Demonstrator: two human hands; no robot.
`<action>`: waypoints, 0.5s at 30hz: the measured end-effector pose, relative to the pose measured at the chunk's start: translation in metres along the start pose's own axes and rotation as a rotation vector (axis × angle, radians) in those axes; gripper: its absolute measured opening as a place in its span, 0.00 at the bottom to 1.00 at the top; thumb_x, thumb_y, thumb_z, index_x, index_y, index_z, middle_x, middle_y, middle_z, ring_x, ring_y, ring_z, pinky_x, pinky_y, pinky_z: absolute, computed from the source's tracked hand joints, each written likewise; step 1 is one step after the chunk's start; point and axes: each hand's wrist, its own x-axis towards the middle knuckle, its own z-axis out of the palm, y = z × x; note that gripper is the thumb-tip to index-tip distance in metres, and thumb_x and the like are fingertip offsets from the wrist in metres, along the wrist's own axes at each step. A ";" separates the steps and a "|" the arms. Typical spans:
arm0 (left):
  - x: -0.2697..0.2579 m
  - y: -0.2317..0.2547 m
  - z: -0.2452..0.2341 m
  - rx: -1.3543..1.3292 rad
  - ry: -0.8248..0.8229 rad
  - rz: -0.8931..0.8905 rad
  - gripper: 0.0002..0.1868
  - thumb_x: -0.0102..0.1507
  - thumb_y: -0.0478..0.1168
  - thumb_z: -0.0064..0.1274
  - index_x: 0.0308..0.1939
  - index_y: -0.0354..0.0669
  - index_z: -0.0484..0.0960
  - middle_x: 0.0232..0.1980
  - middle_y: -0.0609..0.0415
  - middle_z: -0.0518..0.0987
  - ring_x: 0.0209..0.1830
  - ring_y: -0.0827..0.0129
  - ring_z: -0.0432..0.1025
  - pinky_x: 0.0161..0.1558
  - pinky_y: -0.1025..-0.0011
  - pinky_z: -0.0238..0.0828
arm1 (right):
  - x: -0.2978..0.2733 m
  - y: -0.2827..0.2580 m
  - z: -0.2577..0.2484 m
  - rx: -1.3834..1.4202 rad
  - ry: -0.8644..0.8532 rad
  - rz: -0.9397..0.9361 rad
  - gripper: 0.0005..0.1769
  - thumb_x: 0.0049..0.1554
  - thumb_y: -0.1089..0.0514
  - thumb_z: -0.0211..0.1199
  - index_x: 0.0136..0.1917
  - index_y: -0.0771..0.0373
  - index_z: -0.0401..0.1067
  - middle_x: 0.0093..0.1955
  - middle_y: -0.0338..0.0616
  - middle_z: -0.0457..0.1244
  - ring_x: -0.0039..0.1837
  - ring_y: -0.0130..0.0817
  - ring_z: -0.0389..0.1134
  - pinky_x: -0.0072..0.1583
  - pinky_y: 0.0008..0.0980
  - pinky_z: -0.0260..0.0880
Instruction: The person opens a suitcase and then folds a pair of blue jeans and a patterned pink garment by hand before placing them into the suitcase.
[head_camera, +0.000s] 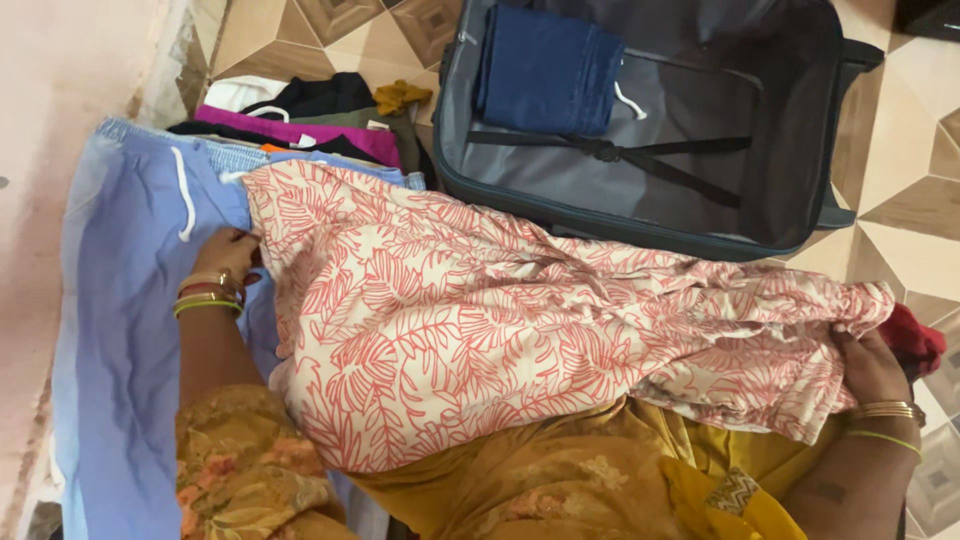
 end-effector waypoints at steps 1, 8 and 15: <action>-0.001 -0.010 0.000 0.000 -0.021 0.012 0.21 0.67 0.50 0.53 0.53 0.36 0.80 0.43 0.55 0.82 0.39 0.68 0.76 0.41 0.61 0.73 | 0.001 -0.003 0.000 -0.065 0.011 -0.002 0.21 0.69 0.56 0.53 0.73 0.63 0.67 0.66 0.38 0.65 0.63 0.28 0.64 0.63 0.29 0.62; -0.002 -0.074 0.026 0.193 0.329 0.491 0.20 0.60 0.47 0.63 0.44 0.30 0.83 0.41 0.43 0.83 0.39 0.59 0.77 0.44 0.63 0.73 | -0.002 -0.014 0.008 -0.067 -0.005 -0.019 0.22 0.69 0.55 0.53 0.74 0.65 0.65 0.68 0.38 0.64 0.66 0.28 0.63 0.66 0.29 0.60; -0.027 -0.059 0.037 0.302 0.181 0.273 0.23 0.56 0.49 0.64 0.44 0.32 0.80 0.38 0.40 0.82 0.36 0.52 0.76 0.42 0.60 0.70 | -0.005 -0.010 0.005 -0.085 0.004 -0.017 0.21 0.70 0.52 0.55 0.73 0.64 0.68 0.65 0.39 0.65 0.62 0.27 0.63 0.63 0.30 0.60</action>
